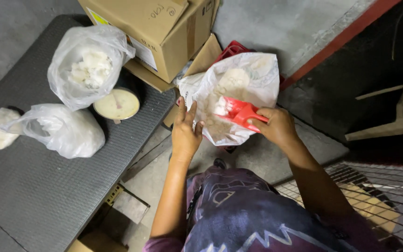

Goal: Scooping flour from a large sack into smaller plastic bags and weighing them on a scale.

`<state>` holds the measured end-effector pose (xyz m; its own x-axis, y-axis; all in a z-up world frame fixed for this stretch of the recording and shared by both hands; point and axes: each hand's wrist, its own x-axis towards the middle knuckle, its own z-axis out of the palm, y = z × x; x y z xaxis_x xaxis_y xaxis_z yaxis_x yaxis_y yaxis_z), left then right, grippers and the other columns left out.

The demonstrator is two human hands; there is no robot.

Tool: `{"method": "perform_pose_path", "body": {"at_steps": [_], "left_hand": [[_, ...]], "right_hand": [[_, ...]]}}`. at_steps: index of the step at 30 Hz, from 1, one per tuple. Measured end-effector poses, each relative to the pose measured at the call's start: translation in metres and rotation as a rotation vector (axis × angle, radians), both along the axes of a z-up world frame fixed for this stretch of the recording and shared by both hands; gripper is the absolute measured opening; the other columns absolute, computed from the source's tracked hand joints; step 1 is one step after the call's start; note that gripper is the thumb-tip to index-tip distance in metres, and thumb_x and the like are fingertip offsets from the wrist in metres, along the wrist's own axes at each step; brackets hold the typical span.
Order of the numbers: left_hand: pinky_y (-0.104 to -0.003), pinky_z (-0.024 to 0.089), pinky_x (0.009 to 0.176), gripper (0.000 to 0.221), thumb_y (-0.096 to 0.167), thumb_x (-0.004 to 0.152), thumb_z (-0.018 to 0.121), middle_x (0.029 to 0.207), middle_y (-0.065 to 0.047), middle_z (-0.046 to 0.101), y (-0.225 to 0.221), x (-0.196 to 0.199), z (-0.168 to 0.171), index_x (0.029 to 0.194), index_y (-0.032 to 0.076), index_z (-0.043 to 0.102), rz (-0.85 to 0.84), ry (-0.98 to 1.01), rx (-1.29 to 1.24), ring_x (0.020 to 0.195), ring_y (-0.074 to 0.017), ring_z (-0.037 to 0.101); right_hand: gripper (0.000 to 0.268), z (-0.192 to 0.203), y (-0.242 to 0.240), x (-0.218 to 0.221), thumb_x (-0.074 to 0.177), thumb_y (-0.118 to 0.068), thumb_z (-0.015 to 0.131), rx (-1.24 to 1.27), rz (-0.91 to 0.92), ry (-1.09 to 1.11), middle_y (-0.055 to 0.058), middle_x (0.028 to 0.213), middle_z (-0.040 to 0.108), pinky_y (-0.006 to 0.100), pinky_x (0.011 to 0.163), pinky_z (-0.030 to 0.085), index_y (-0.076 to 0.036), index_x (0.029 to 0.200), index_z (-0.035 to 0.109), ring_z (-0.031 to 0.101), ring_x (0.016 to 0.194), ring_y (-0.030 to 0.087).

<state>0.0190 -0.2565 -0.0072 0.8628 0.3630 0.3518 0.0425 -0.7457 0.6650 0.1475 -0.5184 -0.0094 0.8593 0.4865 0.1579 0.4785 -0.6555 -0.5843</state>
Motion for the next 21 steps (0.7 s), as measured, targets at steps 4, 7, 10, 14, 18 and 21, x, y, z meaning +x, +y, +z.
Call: {"method": "perform_pose_path", "body": {"at_steps": [4,7,10,14,18,21], "left_hand": [[-0.045,0.048,0.109,0.064,0.008,0.081,0.080,0.158,-0.031,0.037,0.007,0.001,0.011,0.142,0.006,0.060,0.002,-0.060,0.069,0.137,-0.0488,0.052],[-0.045,0.049,0.107,0.061,0.009,0.082,0.079,0.158,-0.030,0.040,0.017,0.001,0.027,0.141,0.005,0.060,-0.008,-0.052,0.008,0.132,-0.0462,0.055],[-0.045,0.048,0.108,0.060,0.008,0.085,0.078,0.157,-0.030,0.041,0.031,0.003,0.040,0.142,0.003,0.059,0.002,-0.109,0.031,0.132,-0.0457,0.056],[-0.044,0.050,0.106,0.057,0.009,0.087,0.076,0.157,-0.027,0.044,0.056,0.001,0.063,0.142,0.004,0.060,0.040,-0.150,0.001,0.127,-0.0431,0.060],[-0.045,0.049,0.107,0.058,0.008,0.087,0.075,0.157,-0.026,0.044,0.091,-0.007,0.075,0.142,0.004,0.059,0.095,-0.193,0.060,0.127,-0.0441,0.059],[-0.044,0.050,0.105,0.057,0.009,0.088,0.076,0.158,-0.026,0.044,0.118,-0.014,0.079,0.142,0.005,0.059,0.141,-0.217,0.048,0.130,-0.0448,0.058]], "right_hand": [[0.033,-0.002,-0.005,0.002,0.081,-0.033,0.087,0.034,0.013,-0.004,0.018,0.079,0.072,0.038,0.059,0.051,-0.005,0.096,0.077,0.068,0.065,0.028],[0.032,0.023,0.006,-0.005,0.085,-0.031,0.084,0.206,0.043,0.149,0.013,0.074,0.071,0.033,0.060,0.051,-0.002,0.095,0.073,0.060,0.064,0.014],[0.031,0.051,0.028,-0.010,0.083,-0.026,0.087,0.198,0.030,0.101,0.012,0.075,0.070,0.030,0.059,0.049,0.001,0.095,0.074,0.057,0.064,0.008],[0.027,0.065,0.064,-0.008,0.084,-0.019,0.086,0.369,0.100,0.166,0.006,0.078,0.072,0.027,0.062,0.049,0.002,0.096,0.074,0.057,0.072,0.006],[0.028,0.087,0.111,-0.003,0.084,-0.017,0.085,0.398,0.227,0.020,0.005,0.086,0.073,0.026,0.067,0.050,0.003,0.100,0.073,0.061,0.076,0.006],[0.023,0.103,0.148,0.000,0.084,-0.016,0.086,0.282,0.221,0.065,0.007,0.075,0.070,0.028,0.062,0.048,0.001,0.096,0.075,0.058,0.068,0.008]]}}
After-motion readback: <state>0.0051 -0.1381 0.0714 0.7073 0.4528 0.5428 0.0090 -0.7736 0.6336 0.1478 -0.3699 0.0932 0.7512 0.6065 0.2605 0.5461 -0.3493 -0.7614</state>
